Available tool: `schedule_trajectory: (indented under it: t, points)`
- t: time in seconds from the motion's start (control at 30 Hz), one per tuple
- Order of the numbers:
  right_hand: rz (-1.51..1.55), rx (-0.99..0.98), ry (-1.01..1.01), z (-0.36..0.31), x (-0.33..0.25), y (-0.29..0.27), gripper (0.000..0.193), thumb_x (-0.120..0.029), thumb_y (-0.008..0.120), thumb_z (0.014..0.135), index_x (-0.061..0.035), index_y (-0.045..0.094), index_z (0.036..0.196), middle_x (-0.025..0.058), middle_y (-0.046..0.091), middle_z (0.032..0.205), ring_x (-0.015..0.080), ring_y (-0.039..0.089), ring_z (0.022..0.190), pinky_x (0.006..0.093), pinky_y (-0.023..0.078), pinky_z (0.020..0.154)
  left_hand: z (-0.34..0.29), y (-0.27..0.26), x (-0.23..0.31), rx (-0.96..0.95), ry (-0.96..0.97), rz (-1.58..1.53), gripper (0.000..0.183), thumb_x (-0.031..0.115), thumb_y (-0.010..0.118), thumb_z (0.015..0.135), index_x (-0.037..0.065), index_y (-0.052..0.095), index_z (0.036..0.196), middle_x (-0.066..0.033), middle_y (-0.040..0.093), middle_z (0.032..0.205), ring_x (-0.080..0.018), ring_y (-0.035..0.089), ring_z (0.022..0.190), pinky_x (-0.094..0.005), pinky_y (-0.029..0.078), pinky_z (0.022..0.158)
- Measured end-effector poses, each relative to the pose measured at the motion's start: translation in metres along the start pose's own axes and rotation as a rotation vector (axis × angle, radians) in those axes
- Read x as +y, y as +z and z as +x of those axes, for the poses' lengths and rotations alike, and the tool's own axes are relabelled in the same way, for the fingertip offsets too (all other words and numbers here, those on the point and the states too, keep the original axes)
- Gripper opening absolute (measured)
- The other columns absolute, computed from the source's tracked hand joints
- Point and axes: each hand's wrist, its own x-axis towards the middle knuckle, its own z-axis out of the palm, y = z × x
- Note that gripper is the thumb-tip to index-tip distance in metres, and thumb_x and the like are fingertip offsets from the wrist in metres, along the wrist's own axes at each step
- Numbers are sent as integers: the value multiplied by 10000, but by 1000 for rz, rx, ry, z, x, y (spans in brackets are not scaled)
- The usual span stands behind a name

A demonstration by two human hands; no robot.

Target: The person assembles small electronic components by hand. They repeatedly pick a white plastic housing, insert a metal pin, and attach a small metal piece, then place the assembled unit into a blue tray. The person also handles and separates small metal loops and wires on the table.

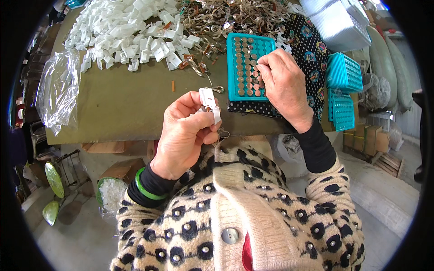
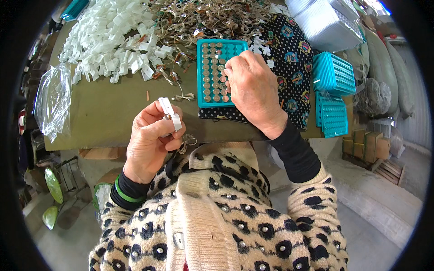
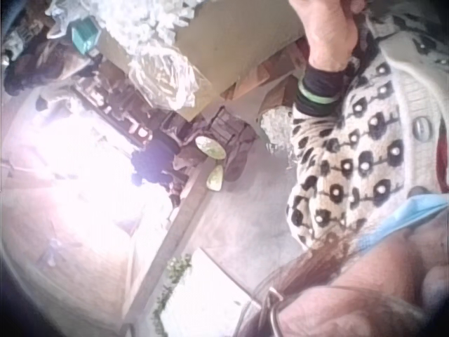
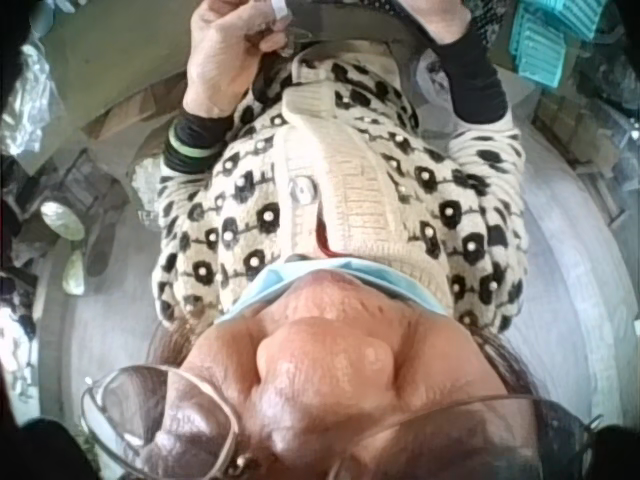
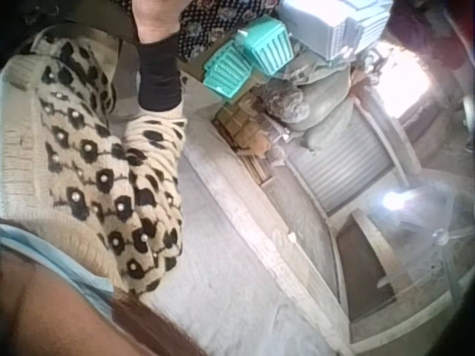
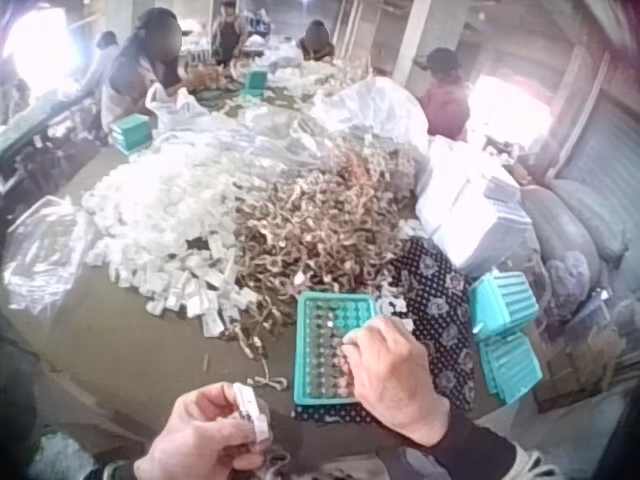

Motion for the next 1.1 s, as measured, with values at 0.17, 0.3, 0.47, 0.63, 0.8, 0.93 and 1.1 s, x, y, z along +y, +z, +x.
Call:
schedule_trajectory:
  t: [0.17, 0.3, 0.47, 0.63, 0.8, 0.93, 1.1]
  points:
    - [75, -63, -29, 2, 5, -9, 51, -10, 633, 844, -15, 582, 851, 91, 565, 832, 258, 596, 788, 370, 507, 656, 7, 3, 1, -58, 38, 38, 121, -63, 595, 807, 48, 563, 844, -51, 574, 862, -132, 527, 635, -230, 355, 457]
    - [58, -75, -89, 0, 5, -11, 57, 5, 637, 832, -7, 588, 858, 84, 555, 846, 250, 599, 808, 357, 515, 659, 11, 9, -1, 14, 66, 60, 124, -66, 599, 806, 45, 579, 859, -57, 600, 876, -128, 531, 639, -234, 369, 469]
    - [57, -98, -107, 2, 5, -10, 68, 8, 646, 825, -15, 593, 860, 76, 552, 862, 243, 601, 820, 348, 515, 653, 15, 5, -2, 4, 33, 29, 131, -64, 604, 808, 34, 606, 894, -61, 613, 853, -124, 522, 630, -237, 374, 485]
    - [167, -117, 9, 8, 3, -17, 64, 17, 632, 833, -21, 589, 861, 93, 567, 811, 250, 605, 731, 356, 497, 631, 17, -3, -4, -56, 48, -8, 110, -53, 619, 819, 16, 618, 904, -60, 613, 833, -119, 521, 617, -238, 388, 498]
    - [298, -127, 150, 4, -3, -32, 46, 15, 621, 875, -9, 614, 914, 76, 609, 791, 175, 612, 638, 297, 478, 555, 12, -3, -4, -1, 47, 29, 186, -22, 670, 837, -4, 656, 1022, -98, 666, 935, -151, 629, 689, -290, 521, 556]
    - [307, -153, 142, -2, -6, -36, 59, 20, 622, 874, -5, 622, 927, 74, 606, 793, 156, 611, 639, 289, 482, 553, 14, -7, 0, -53, 29, 8, 265, -32, 675, 841, -17, 655, 1104, -138, 686, 1027, -201, 695, 787, -337, 604, 659]
    - [178, -164, 41, -4, -3, -31, 115, 26, 647, 848, -2, 620, 956, 92, 586, 862, 225, 619, 669, 335, 512, 594, 13, -7, -1, -90, 79, -1, 284, -59, 664, 839, -24, 649, 1120, -153, 687, 1040, -240, 712, 839, -332, 617, 693]
